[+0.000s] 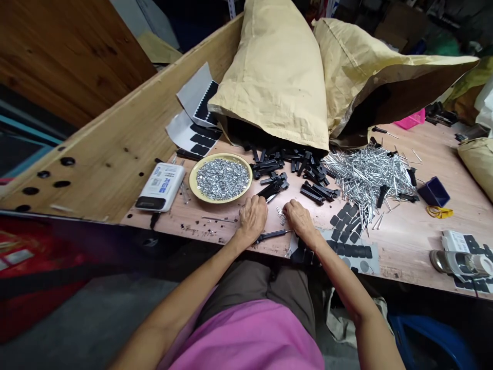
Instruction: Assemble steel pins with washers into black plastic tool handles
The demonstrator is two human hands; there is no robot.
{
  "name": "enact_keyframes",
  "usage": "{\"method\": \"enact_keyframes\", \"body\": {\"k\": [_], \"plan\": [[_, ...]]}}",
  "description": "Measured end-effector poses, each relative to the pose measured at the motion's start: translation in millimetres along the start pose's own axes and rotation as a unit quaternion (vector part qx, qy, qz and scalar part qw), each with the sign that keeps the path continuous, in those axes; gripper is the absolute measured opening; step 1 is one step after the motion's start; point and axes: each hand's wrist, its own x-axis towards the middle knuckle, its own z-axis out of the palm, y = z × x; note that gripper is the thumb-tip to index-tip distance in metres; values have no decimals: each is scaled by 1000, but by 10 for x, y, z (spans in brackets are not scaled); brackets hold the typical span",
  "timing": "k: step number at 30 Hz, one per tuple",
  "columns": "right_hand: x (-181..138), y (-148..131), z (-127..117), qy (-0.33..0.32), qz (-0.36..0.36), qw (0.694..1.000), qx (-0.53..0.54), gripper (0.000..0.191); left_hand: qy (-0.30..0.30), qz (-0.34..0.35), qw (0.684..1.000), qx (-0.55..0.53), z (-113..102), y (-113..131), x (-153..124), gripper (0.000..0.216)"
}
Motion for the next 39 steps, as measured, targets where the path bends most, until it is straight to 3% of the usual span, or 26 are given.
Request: {"method": "enact_keyframes", "body": {"k": [4,7,11,14,16,18,21,24,28,31,37,39], "plan": [[-184,112,-30,114,52,988,92,16,47,-1,996,-79,-8,-35,-3,23],[-447,195,4,215,74,953,201,15,118,14,965,-235,-1,-60,-13,11],[-863,163,13,263,91,916,288,12,102,-24,857,-505,-32,-59,-30,8],[-1206,31,16,263,103,911,301,11,70,-39,781,-619,-66,-73,-32,18],[-1420,-87,86,231,93,921,300,12,89,-37,751,-653,-83,-97,-28,22],[-1572,-220,231,164,63,944,278,15,144,-34,737,-660,-106,-117,-19,25],[-1597,-432,518,-2,28,986,163,32,229,-18,721,-654,-176,-102,-7,28],[-1402,-632,727,-142,58,988,15,46,254,6,705,-662,-275,-29,-17,27],[-1144,-840,756,-174,106,977,-63,39,246,11,721,-648,-363,52,-78,24],[-1132,-949,675,-196,120,971,-68,42,233,3,740,-631,-386,48,-139,24],[-1387,-1040,394,-249,105,963,-11,38,177,-7,787,-591,-453,-5,-254,27],[-1472,-973,212,-242,72,965,70,32,155,-12,793,-589,-470,-12,-266,28]]}}
